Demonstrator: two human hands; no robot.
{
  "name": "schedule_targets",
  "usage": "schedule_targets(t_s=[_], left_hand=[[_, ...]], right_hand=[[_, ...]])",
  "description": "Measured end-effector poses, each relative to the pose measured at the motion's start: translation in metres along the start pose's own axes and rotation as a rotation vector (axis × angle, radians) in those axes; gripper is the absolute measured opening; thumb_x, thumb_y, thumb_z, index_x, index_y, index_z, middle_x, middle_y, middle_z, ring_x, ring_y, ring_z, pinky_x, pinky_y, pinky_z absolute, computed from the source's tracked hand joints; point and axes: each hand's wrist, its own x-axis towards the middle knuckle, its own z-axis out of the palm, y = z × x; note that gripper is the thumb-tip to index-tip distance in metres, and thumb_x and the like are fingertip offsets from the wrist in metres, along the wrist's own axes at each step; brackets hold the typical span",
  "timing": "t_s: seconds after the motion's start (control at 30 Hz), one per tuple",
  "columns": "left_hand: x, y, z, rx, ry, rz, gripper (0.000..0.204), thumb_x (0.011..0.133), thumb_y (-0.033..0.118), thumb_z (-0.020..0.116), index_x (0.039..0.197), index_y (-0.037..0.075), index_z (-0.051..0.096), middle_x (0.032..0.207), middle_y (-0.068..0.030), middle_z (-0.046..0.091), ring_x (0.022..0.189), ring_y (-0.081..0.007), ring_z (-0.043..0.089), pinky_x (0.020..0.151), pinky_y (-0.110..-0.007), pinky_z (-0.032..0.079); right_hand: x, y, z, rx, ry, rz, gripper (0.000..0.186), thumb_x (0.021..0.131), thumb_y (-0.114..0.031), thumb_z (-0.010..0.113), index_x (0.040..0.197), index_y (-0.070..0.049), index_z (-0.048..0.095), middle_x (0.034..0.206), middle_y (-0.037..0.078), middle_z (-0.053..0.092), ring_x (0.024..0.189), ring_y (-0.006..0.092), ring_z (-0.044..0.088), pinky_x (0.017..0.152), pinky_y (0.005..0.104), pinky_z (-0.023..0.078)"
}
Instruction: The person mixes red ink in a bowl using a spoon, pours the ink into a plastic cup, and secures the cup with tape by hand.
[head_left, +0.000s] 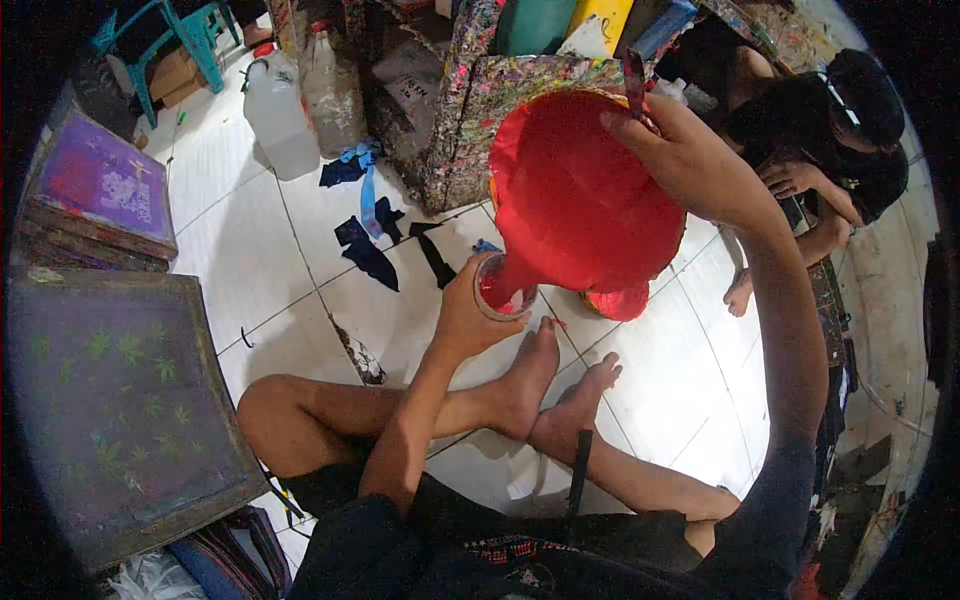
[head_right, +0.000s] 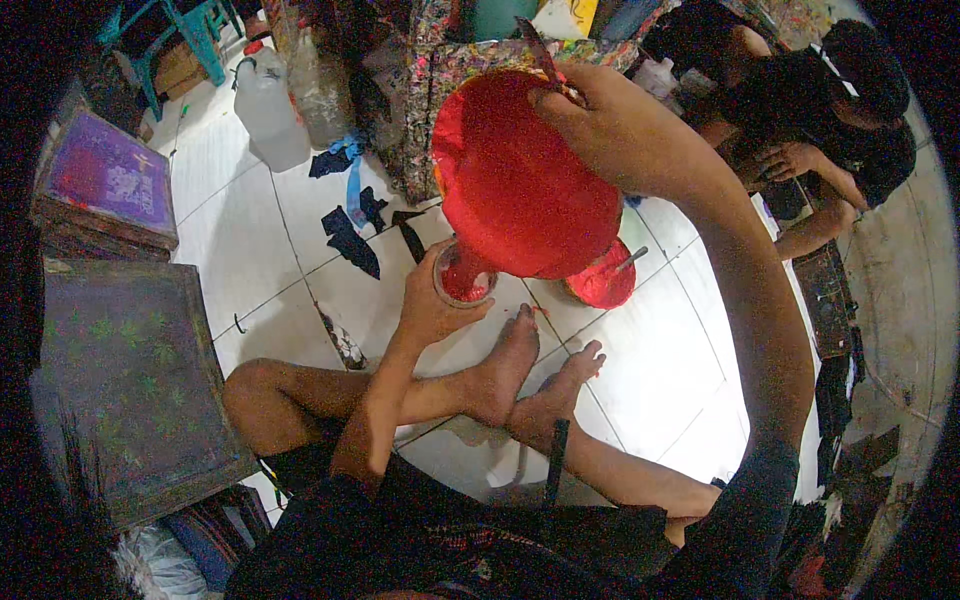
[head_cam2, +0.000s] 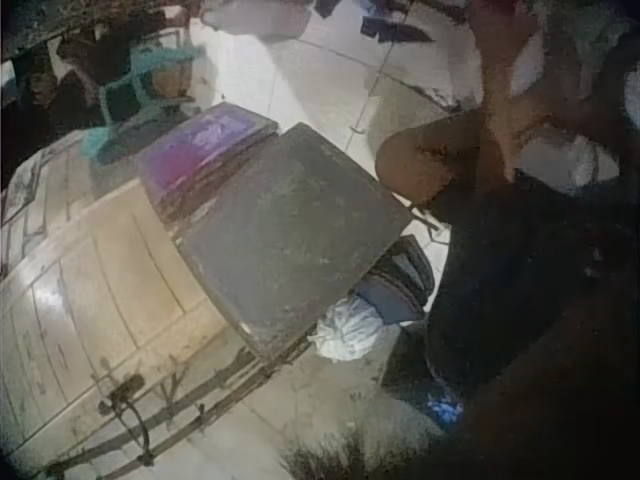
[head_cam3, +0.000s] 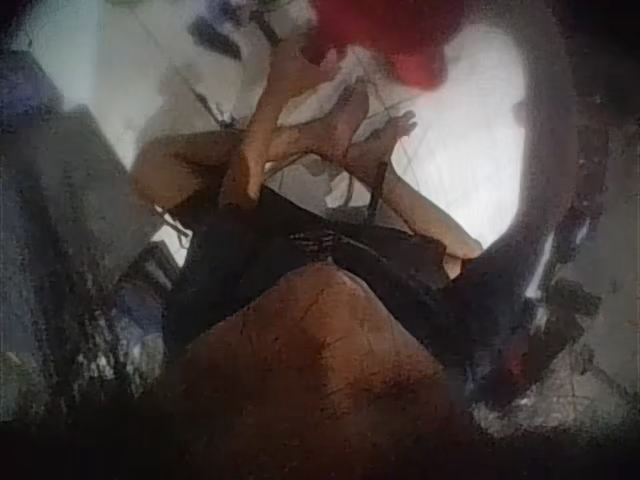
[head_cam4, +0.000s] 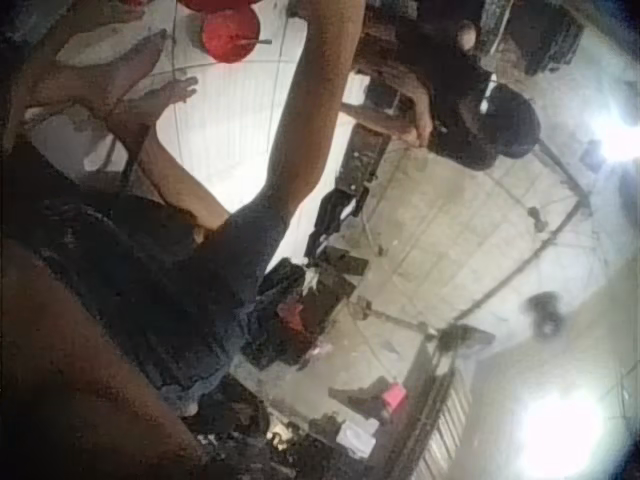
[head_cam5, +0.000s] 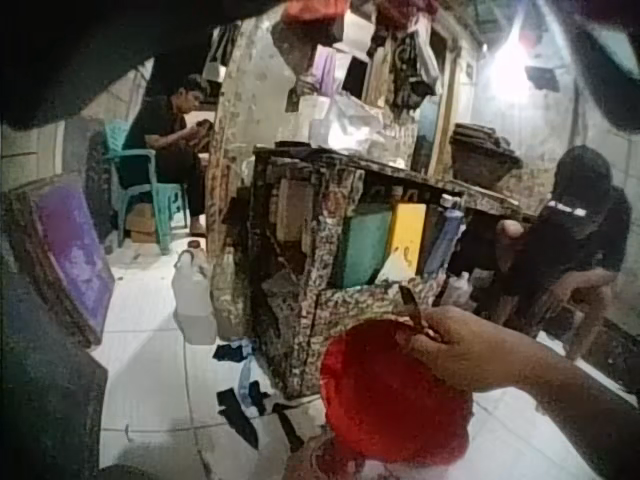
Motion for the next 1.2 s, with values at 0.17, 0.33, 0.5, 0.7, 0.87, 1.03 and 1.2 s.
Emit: schedule_targets(t_s=[0.17, 0.33, 0.5, 0.7, 0.87, 1.03, 1.2], left_hand=[[0.001, -0.003, 0.003, 0.001, -0.035, -0.015, 0.085, 0.056, 0.025, 0.091, 0.127, 0.003, 0.049, 0.114, -0.0165, 0.066, 0.107, -0.0271, 0.065, 0.095, -0.039, 0.051], [0.0, -0.003, 0.002, 0.029, -0.025, -0.007, 0.085, 0.056, 0.026, 0.091, 0.127, 0.003, 0.049, 0.113, -0.0163, 0.066, 0.107, -0.0272, 0.065, 0.095, -0.039, 0.051], [0.0, -0.008, 0.002, 0.015, -0.034, -0.021, 0.087, 0.056, 0.026, 0.091, 0.128, 0.003, 0.048, 0.115, -0.0163, 0.066, 0.107, -0.0277, 0.065, 0.096, -0.039, 0.05], [0.001, -0.003, 0.003, 0.029, -0.042, -0.036, 0.089, 0.055, 0.026, 0.092, 0.128, 0.002, 0.047, 0.116, -0.0164, 0.065, 0.109, -0.0278, 0.064, 0.097, -0.04, 0.049], [0.0, 0.001, 0.003, -0.013, 0.002, 0.012, 0.076, 0.058, 0.02, 0.09, 0.122, 0.002, 0.052, 0.111, -0.0158, 0.066, 0.103, -0.0254, 0.066, 0.092, -0.037, 0.051], [0.001, -0.004, 0.003, -0.018, 0.011, 0.03, 0.076, 0.058, 0.021, 0.09, 0.121, 0.002, 0.052, 0.11, -0.0162, 0.067, 0.103, -0.0261, 0.066, 0.093, -0.037, 0.051], [0.0, 0.004, 0.004, -0.036, 0.009, 0.021, 0.076, 0.058, 0.021, 0.09, 0.121, 0.002, 0.053, 0.111, -0.0162, 0.066, 0.104, -0.027, 0.066, 0.093, -0.038, 0.051]], right_hand=[[-0.002, 0.001, 0.001, -0.01, 0.015, -0.045, 0.035, 0.103, -0.032, 0.05, 0.123, -0.004, 0.059, 0.092, 0.006, 0.065, 0.081, 0.0107, 0.06, 0.074, 0.0299, 0.05], [-0.001, 0.003, 0.001, -0.087, 0.042, -0.11, 0.036, 0.103, -0.032, 0.049, 0.123, -0.004, 0.059, 0.088, 0.006, 0.063, 0.078, 0.0108, 0.058, 0.072, 0.0305, 0.049], [-0.005, -0.008, 0.0, -0.11, 0.008, -0.024, 0.037, 0.103, -0.032, 0.048, 0.126, -0.004, 0.057, 0.09, 0.007, 0.063, 0.078, 0.0128, 0.059, 0.073, 0.0314, 0.049], [-0.004, 0.001, 0.008, -0.05, 0.115, -0.152, 0.03, 0.1, -0.023, 0.047, 0.112, 0.002, 0.058, 0.083, 0.019, 0.065, 0.075, 0.0258, 0.064, 0.071, 0.0392, 0.051], [0.003, 0.005, 0.009, -0.066, 0.081, -0.172, 0.03, 0.1, -0.022, 0.046, 0.112, 0.002, 0.058, 0.081, 0.019, 0.065, 0.073, 0.0249, 0.063, 0.07, 0.0392, 0.05], [0.001, -0.004, 0.007, -0.146, 0.028, -0.141, 0.033, 0.104, -0.025, 0.044, 0.127, -0.004, 0.056, 0.089, 0.008, 0.063, 0.079, 0.0136, 0.058, 0.075, 0.0323, 0.049], [0.0, 0.003, 0.008, -0.204, 0.081, -0.247, 0.035, 0.104, -0.023, 0.045, 0.132, -0.005, 0.053, 0.086, 0.01, 0.063, 0.078, 0.0159, 0.057, 0.075, 0.0325, 0.048]])
